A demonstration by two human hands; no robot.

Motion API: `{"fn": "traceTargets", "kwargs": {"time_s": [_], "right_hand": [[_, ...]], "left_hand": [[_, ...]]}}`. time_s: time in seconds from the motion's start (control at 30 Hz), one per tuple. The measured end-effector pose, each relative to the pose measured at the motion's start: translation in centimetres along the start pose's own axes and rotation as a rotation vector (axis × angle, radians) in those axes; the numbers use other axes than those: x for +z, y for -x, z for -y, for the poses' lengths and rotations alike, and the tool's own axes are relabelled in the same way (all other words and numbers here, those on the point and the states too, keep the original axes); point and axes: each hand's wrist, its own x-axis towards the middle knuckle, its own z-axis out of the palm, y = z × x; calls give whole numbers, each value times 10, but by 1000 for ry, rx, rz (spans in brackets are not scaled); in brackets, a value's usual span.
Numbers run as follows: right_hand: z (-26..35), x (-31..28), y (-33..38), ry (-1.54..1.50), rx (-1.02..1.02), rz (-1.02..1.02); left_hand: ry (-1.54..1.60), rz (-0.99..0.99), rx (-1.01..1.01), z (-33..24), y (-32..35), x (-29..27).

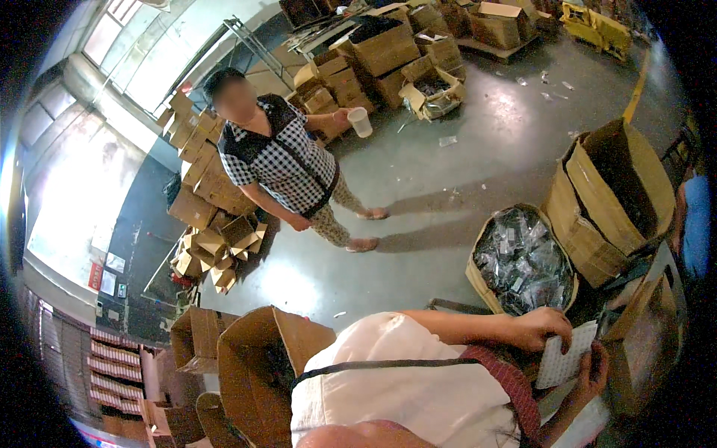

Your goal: The person packs small metal components into plastic bags, seals the bags, and places them into cardboard boxes on a work table.

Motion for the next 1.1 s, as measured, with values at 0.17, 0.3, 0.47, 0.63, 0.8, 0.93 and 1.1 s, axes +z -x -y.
{"fn": "traceTargets", "kwargs": {"time_s": [0.17,0.3,0.47,0.63,0.8,0.93,1.1], "right_hand": [[-12,-7,10,-50,26,-43],[-17,-12,15,130,-32,-44],[-16,-6,26,262,-127,-89],[-12,-1,31,438,-180,-104],[-14,-1,34,380,-115,-97],[-10,-1,39,290,-47,-90],[-21,-5,45,348,-125,-75]], "left_hand": [[-2,28,18,-5,-1,6],[-10,55,17,-1,3,12],[-27,62,34,2,9,19],[4,66,5,-5,15,18],[-21,66,-1,-14,18,17],[-34,73,-6,-15,22,20],[-12,69,4,-12,26,22]]}}
